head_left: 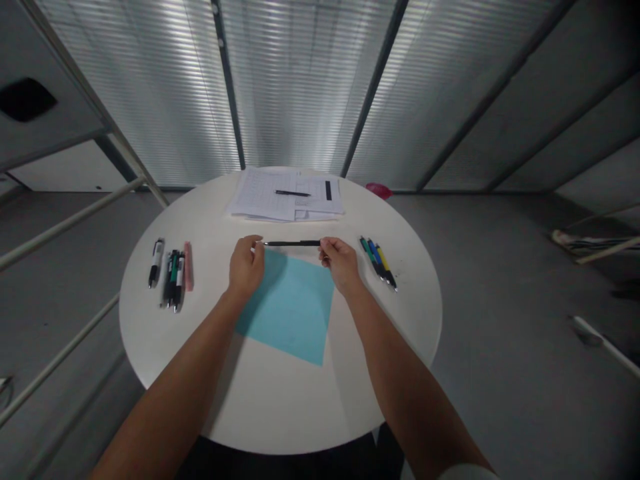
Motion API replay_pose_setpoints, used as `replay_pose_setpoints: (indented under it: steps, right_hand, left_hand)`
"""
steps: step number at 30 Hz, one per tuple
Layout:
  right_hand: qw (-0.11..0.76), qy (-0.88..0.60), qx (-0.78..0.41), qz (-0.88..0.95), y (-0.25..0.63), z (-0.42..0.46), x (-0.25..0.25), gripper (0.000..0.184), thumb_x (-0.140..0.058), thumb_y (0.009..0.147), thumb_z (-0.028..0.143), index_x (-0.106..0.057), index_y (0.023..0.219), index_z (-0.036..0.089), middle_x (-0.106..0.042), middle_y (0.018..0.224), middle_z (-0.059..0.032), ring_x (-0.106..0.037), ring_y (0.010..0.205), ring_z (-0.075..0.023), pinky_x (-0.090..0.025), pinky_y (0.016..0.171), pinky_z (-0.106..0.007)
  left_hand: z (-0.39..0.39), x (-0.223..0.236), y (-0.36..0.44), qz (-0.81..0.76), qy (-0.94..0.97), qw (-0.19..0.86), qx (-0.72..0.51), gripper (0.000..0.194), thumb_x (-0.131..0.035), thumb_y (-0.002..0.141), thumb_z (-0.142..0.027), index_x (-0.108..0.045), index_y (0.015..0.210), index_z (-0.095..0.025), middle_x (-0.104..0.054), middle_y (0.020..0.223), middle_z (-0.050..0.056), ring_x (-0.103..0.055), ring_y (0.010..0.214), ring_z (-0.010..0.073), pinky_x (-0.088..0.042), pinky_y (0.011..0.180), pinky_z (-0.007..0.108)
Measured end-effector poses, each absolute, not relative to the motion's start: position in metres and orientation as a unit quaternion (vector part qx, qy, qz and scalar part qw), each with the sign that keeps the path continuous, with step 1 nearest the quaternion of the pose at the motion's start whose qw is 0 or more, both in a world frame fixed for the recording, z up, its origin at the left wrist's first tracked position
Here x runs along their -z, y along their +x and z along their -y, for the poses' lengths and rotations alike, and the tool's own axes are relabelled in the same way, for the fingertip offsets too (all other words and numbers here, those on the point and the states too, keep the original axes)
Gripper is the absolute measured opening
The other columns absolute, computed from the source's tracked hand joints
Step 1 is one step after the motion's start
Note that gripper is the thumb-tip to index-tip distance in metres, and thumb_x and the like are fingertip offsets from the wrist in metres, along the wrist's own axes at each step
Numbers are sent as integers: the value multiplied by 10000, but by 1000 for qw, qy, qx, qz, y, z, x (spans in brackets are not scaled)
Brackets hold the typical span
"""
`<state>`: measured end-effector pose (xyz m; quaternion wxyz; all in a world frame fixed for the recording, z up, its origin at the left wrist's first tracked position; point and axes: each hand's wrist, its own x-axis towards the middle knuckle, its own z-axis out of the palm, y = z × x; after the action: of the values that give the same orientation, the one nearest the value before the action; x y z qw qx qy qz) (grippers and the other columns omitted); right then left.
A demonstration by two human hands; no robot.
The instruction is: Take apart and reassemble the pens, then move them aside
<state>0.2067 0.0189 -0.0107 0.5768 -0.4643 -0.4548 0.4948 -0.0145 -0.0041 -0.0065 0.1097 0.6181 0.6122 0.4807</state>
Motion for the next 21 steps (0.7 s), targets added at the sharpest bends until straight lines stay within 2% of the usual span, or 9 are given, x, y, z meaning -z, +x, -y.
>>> replay_pose_setpoints:
  steps: [4, 6, 9, 16, 21]
  right_hand:
    - [585, -449, -516, 435, 208, -21, 13, 293, -698, 717, 460, -639, 810, 189, -610, 726, 7, -516, 551, -75, -341, 445, -201]
    - [582, -446, -521, 436, 208, -22, 14, 297, -703, 715, 459, -642, 819, 188, -613, 732, 7, -513, 544, -72, -343, 446, -202]
    - [575, -448, -525, 439, 208, -22, 14, 303, -700, 717, 468, -642, 820, 189, -622, 741, 7, -510, 539, -69, -351, 453, -204]
    - [567, -431, -540, 448, 207, -20, 12, 267, -701, 724, 438, -629, 785, 189, -638, 709, 13, -514, 507, -67, -349, 452, -205]
    - [560, -440, -540, 448, 207, -21, 13, 284, -672, 739, 461, -633, 809, 189, -572, 584, 45, -481, 462, -66, -321, 431, -202]
  left_hand:
    - [1, 9, -15, -615, 596, 190, -479, 351, -359, 950, -412, -624, 927, -184, -612, 730, 16, -557, 677, 155, -416, 664, 281]
    - [1, 8, -14, -602, 593, 219, -488, 370, -350, 951, -442, -613, 896, -188, -580, 671, -4, -519, 604, 139, -391, 608, 269]
    - [1, 6, -12, -584, 586, 246, -504, 385, -343, 951, -466, -595, 867, -188, -563, 656, -7, -498, 581, 132, -379, 578, 261]
    - [4, -1, -12, -561, 568, 287, -530, 390, -395, 938, -442, -470, 644, -197, -466, 557, -19, -444, 535, 120, -352, 542, 259]
    - [6, -1, -11, -547, 572, 313, -524, 363, -423, 926, -398, -464, 629, -194, -448, 531, -26, -418, 516, 111, -333, 530, 255]
